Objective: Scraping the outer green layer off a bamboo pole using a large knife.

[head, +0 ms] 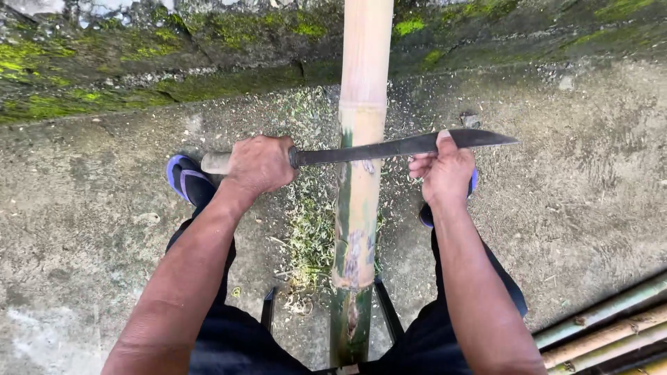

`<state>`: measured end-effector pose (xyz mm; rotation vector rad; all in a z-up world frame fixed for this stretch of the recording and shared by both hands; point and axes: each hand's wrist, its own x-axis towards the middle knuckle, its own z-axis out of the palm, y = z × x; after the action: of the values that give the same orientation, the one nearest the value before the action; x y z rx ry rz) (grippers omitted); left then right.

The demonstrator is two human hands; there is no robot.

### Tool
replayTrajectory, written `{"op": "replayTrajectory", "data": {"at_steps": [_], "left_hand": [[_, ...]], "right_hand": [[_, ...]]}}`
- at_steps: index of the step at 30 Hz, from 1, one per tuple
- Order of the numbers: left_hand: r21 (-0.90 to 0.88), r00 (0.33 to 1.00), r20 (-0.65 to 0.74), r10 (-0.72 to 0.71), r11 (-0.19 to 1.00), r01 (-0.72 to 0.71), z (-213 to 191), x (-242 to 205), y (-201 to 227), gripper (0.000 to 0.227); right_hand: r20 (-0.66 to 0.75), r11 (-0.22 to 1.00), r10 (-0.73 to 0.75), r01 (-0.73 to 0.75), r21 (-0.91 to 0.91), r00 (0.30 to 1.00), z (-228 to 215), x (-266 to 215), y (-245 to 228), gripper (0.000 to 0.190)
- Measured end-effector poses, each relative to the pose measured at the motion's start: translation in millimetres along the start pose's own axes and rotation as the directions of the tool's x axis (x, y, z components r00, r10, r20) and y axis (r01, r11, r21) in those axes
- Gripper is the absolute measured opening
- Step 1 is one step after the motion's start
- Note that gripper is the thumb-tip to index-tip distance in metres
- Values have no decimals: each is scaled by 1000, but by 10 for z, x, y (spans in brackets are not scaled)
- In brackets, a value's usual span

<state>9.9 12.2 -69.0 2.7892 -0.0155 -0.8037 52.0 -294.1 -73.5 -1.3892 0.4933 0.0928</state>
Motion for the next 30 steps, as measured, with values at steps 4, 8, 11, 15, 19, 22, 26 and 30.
{"op": "replayTrajectory", "data": {"at_steps": [4, 8, 11, 15, 19, 22, 26, 30], "left_hand": [[0, 998, -36, -44, 999, 44, -247, 253, 31, 25], [-4, 997, -83, -10, 1000, 10, -164, 297, -75, 24], [-51, 1000, 3, 9, 999, -9, 173, 150, -131, 24], [-61, 996, 42, -79, 995, 81, 70, 350, -157, 25], [-89, 990, -114, -83, 993, 73, -301, 289, -50, 30], [30, 993, -104, -55, 998, 58, -281, -1, 19, 32], [101, 995, 22, -102, 990, 99, -460, -225, 230, 32], [162, 991, -18, -134, 978, 135, -723, 4, 338, 27]], "right_hand": [[34, 988, -89, 84, 130, 995, 152, 441, -83, 23], [52, 995, -101, 100, 8, 994, 241, 329, -270, 26], [79, 992, -106, 112, -64, 991, 134, -43, -72, 25], [53, 985, -175, 175, -5, 983, 317, 114, -148, 16], [113, 978, -188, 176, 110, 976, 297, 637, -148, 20], [105, 992, -60, 48, 117, 993, 103, 438, 137, 27], [36, 974, 91, -97, 203, 995, 15, 375, 314, 25], [96, 963, 45, -69, 262, 994, 62, 779, 208, 29]]}}
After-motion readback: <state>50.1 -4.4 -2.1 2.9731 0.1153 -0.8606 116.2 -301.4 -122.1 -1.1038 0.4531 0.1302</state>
